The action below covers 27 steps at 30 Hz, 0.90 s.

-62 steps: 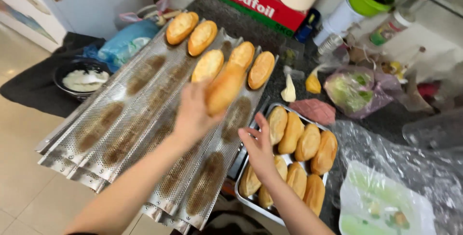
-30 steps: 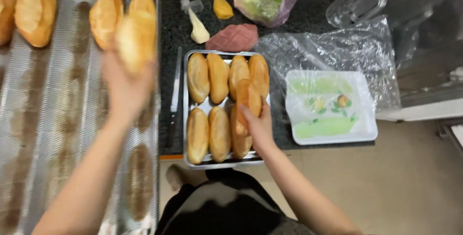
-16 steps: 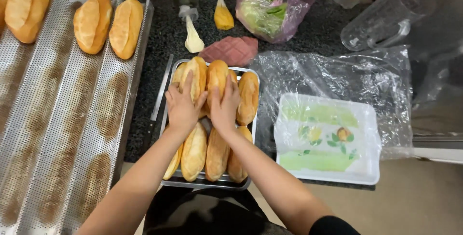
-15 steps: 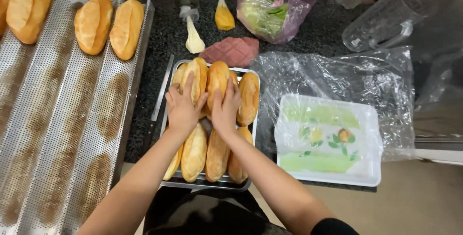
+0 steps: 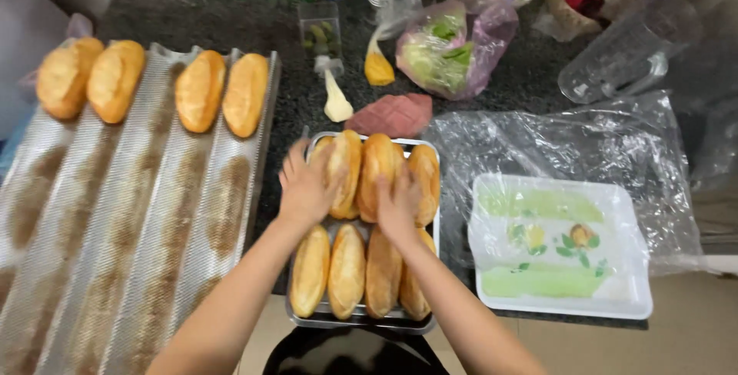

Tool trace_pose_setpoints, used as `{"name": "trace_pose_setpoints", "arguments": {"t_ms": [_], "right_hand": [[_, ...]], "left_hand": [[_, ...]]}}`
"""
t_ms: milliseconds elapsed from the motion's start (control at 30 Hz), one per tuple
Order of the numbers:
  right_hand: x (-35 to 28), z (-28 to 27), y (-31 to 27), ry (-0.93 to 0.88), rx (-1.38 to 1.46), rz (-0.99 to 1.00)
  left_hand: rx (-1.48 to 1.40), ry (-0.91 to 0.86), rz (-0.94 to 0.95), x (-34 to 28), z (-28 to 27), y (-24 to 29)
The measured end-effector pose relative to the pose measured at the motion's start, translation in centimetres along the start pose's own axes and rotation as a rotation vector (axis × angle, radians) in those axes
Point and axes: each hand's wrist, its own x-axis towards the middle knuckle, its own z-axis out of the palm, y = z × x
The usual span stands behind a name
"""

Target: Sorting freshly baked bread from a cooling rack onto a tray and packaging it.

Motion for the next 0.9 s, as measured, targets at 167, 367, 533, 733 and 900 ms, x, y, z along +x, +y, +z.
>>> {"name": "trace_pose_setpoints", "arguments": {"t_ms": [167, 367, 533, 733, 900], "right_hand": [[-1.8, -3.9, 0.2, 0.134, 0.059, -0.057], [-4.6, -7.6, -2.5, 0.116, 0.089, 0.045], [-6.1, -8.3, -2.5, 0.064, 0.104, 0.128], [-6.6, -8.8, -3.9, 0.027, 0.328, 0.216], [-7.0, -9.0, -4.9, -0.009, 0.314, 0.292]], "left_hand": [[-0.024, 0.253, -0.067, 6.2, -6.9, -5.9], [0.139, 0.063, -0.343, 12.7, -10.4, -11.7], [0.312, -0.274, -0.437, 13.6, -11.7, -9.8], [0.208, -0.237, -0.560, 15.7, -11.0, -12.1], [0.124, -0.252, -0.628, 15.1, -12.0, -12.7]]}}
